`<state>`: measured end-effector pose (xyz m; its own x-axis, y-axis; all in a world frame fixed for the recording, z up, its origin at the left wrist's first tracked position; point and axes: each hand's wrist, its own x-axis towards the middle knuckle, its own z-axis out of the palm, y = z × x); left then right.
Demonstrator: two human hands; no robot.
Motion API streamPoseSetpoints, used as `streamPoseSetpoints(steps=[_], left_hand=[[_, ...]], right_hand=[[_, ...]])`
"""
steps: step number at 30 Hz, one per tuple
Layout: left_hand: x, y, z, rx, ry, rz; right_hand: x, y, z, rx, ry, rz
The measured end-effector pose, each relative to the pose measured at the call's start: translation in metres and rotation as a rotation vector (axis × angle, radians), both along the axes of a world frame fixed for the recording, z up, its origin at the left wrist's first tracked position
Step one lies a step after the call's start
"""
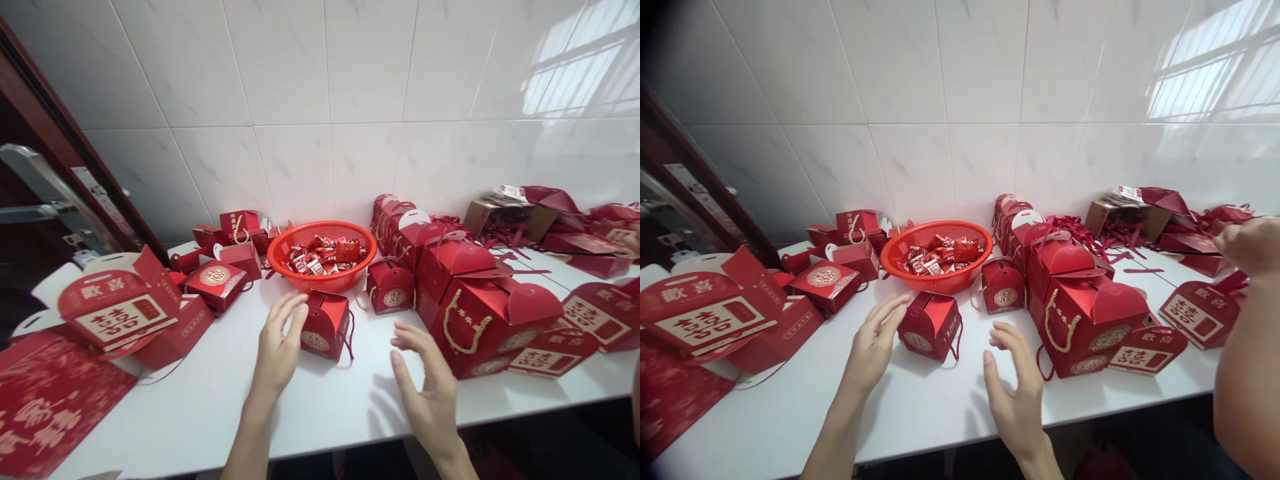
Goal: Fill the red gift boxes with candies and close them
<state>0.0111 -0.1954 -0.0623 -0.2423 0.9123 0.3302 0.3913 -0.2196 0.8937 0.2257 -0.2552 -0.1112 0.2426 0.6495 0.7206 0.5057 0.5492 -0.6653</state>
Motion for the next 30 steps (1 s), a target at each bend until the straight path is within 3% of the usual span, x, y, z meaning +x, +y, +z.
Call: streamPoseSetpoints(steps=[8,14,19,23,30], left_hand=[[0.009,-0.017,0.001,-0.129,-0.051,-0.215],[0.005,-0.035,0.012,-0.186,0.163,-0.427],[0.009,-0.045,0.014,-0.142,0.329,-0.455],[0.011,-0.045,0.008,-0.184,0.421,-0.477],[0.014,-0.041,-0.007,-0.147,0.290,-0.390]], right_hand=[[-0.026,0.022,0.003,-0.212,-0.158,0.234],[-0.030,0.028,0.014,-0.311,-0.252,0.329],[-0.028,0.031,0.025,-0.356,-0.230,0.339],[-0.024,0.031,0.025,-0.381,-0.225,0.349],[-0.021,0.033,0.024,-0.518,-0.347,0.311]])
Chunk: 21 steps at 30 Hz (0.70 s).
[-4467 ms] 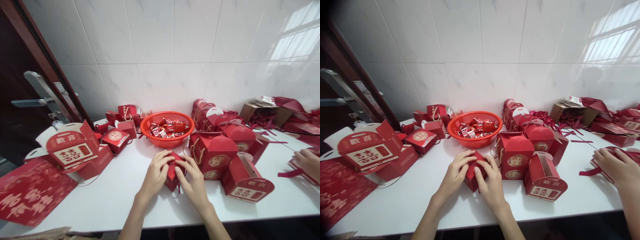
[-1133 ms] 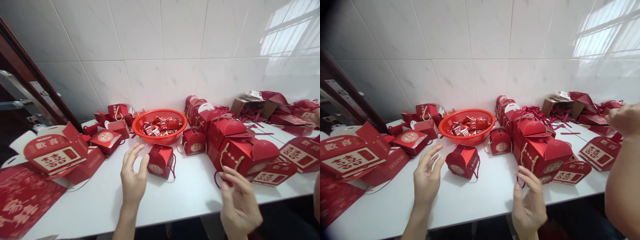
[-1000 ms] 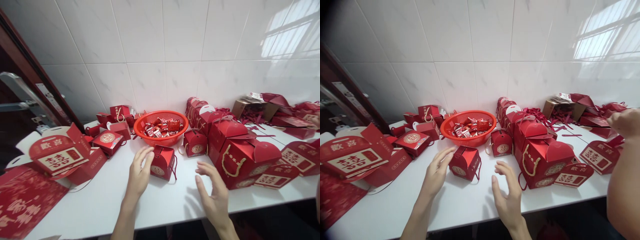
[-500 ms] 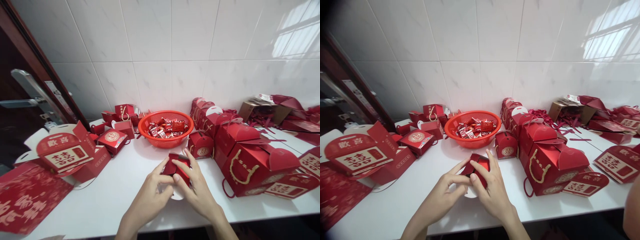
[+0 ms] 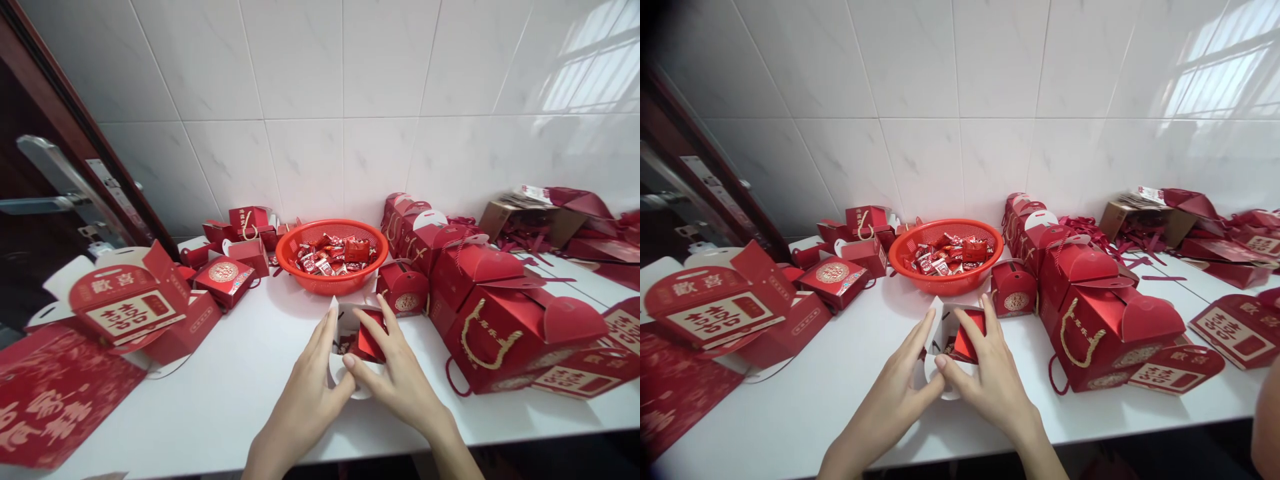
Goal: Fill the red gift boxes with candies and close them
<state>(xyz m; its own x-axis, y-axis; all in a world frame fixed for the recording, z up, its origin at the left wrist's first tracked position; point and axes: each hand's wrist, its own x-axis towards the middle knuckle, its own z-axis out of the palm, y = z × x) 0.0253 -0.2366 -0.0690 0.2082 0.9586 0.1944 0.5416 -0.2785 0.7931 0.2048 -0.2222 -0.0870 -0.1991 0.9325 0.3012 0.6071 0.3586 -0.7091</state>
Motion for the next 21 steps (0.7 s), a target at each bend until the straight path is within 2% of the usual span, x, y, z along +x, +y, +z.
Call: streamPoseSetpoints(steps=[6,10,13,17,21], left_hand=[[0.003,-0.001,-0.004,-0.026,-0.078,0.090],[0.003,-0.001,-0.008,-0.046,-0.098,0.121],[0.002,-0.002,-0.012,-0.036,-0.107,0.115],[0.002,-0.002,-0.016,0.004,-0.114,0.095],[0.000,-0.001,-0.017,0.047,-0.088,0.078]], right_hand=[[-0.003,0.003,0.005,0.055,0.059,-0.021],[-0.001,0.005,-0.003,0.182,0.281,-0.174],[0.005,0.008,-0.010,0.190,0.383,-0.253],[0.013,0.007,-0.013,0.209,0.366,-0.210],[0.016,0.007,-0.009,0.224,0.326,-0.134]])
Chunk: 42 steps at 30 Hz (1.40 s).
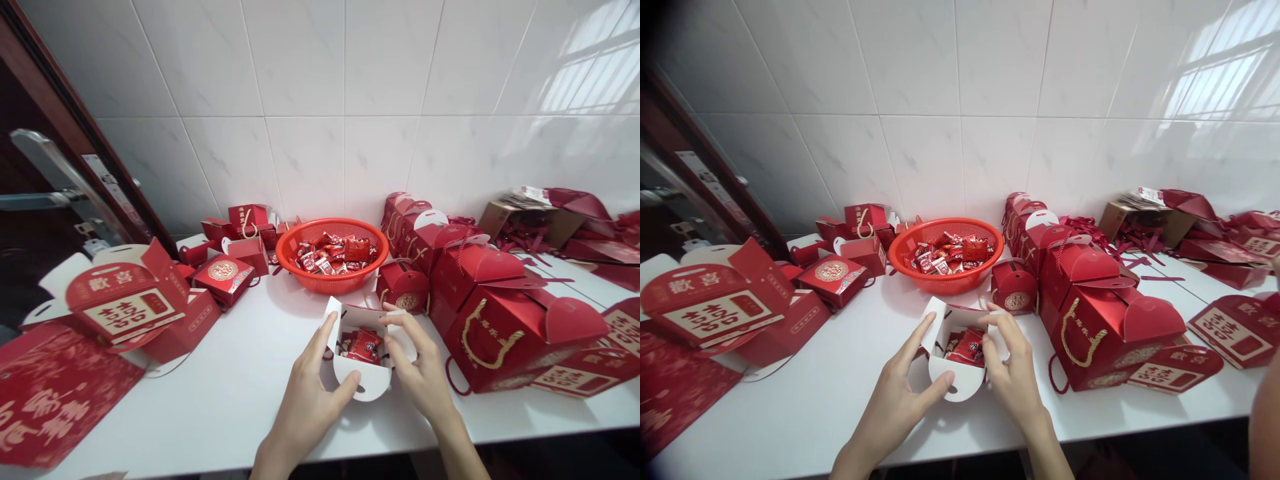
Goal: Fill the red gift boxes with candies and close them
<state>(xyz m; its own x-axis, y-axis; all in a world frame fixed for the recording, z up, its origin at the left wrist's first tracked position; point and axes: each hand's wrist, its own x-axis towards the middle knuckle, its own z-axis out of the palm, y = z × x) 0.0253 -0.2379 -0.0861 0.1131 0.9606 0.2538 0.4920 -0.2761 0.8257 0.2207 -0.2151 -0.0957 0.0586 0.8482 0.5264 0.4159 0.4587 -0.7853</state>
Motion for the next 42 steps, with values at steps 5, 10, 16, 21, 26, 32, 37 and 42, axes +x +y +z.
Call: streamPoseSetpoints(steps=[5,10,16,21,26,32,37,42], left_hand=[[-0.001,0.002,0.000,0.079,0.067,-0.038],[-0.003,0.005,-0.001,0.123,0.168,-0.086],[-0.007,0.008,-0.004,0.098,0.248,-0.185],[-0.008,0.012,0.000,0.083,0.234,-0.219],[-0.004,0.018,0.009,0.096,0.197,-0.225],[-0.002,0.023,0.012,0.068,0.203,-0.192],[-0.001,0.036,0.017,0.040,0.296,-0.238],[0.000,0.040,0.014,0.080,0.279,-0.239]], right_hand=[[-0.002,0.008,0.010,-0.108,-0.065,0.026],[-0.004,0.015,0.016,-0.146,-0.083,0.005],[-0.006,0.013,0.011,-0.213,0.008,0.172],[-0.010,0.015,0.001,-0.271,0.068,0.308],[-0.010,0.020,-0.002,-0.283,0.188,0.284],[-0.009,0.021,0.002,-0.265,0.256,0.263],[-0.006,0.021,0.005,-0.354,0.284,0.286],[-0.001,0.023,0.008,-0.328,0.288,0.283]])
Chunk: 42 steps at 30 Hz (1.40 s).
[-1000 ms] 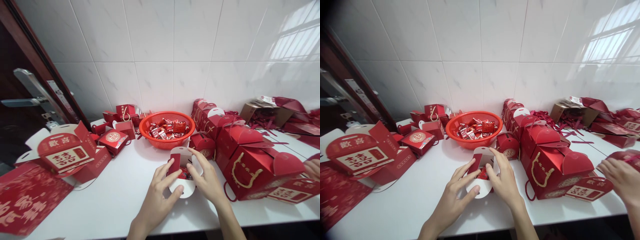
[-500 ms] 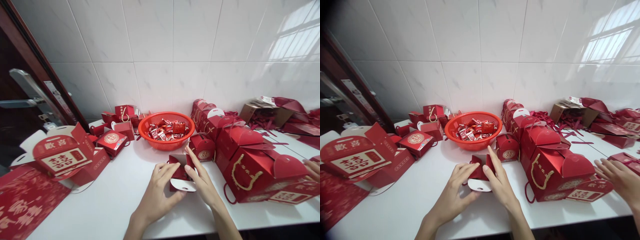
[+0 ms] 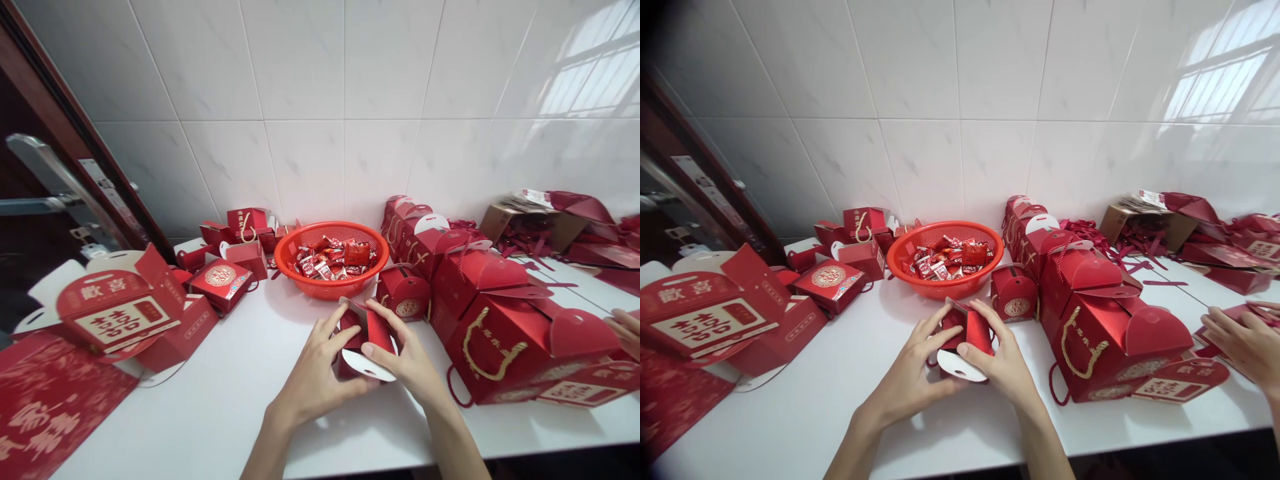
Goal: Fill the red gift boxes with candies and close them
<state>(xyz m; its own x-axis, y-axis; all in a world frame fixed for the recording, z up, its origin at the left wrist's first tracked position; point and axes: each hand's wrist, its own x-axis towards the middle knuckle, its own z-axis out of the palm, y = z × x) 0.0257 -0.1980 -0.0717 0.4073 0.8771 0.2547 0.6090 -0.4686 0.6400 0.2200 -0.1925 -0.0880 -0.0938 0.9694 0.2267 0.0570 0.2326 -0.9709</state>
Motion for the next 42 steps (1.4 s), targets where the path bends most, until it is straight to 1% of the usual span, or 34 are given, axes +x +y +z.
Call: streamPoseSetpoints(steps=[4,10,12,15,20,23,25,29,31,33,38,40,42], left_hand=[[-0.001,-0.003,-0.001,-0.002,-0.010,-0.015],[0.001,-0.003,0.001,-0.048,-0.008,-0.032],[0.001,-0.002,0.000,-0.042,-0.023,-0.034],[0.002,0.001,-0.003,-0.025,-0.068,0.003],[0.008,0.007,-0.012,-0.004,-0.160,0.138],[0.011,0.009,-0.015,0.003,-0.230,0.146],[0.012,0.009,-0.014,0.002,-0.263,0.140],[0.013,0.008,-0.009,0.019,-0.224,0.138],[0.013,0.006,-0.008,0.013,-0.208,0.162],[0.015,0.005,-0.010,0.005,-0.220,0.193],[0.024,-0.001,-0.012,-0.004,-0.234,0.250],[0.031,-0.004,-0.010,-0.019,-0.219,0.250],[0.041,-0.007,-0.009,-0.046,-0.210,0.215]], right_hand=[[0.001,0.001,0.000,-0.032,0.046,0.011],[-0.004,0.001,-0.008,0.007,0.057,-0.073],[-0.004,0.002,-0.009,0.007,0.045,-0.078],[-0.005,0.004,-0.009,0.016,0.029,-0.068],[-0.005,0.005,-0.010,0.002,0.014,-0.157],[-0.005,0.006,-0.010,0.009,0.019,-0.170],[-0.004,0.006,-0.010,0.021,0.025,-0.196],[-0.005,0.004,-0.013,0.034,0.035,-0.283],[-0.007,-0.004,-0.015,0.041,0.036,-0.345],[-0.012,-0.017,-0.018,0.082,0.005,-0.420],[-0.025,-0.062,-0.030,0.346,-0.178,-0.569],[-0.028,-0.076,-0.036,0.425,-0.189,-0.610],[-0.027,-0.084,-0.040,0.489,-0.158,-0.644]])
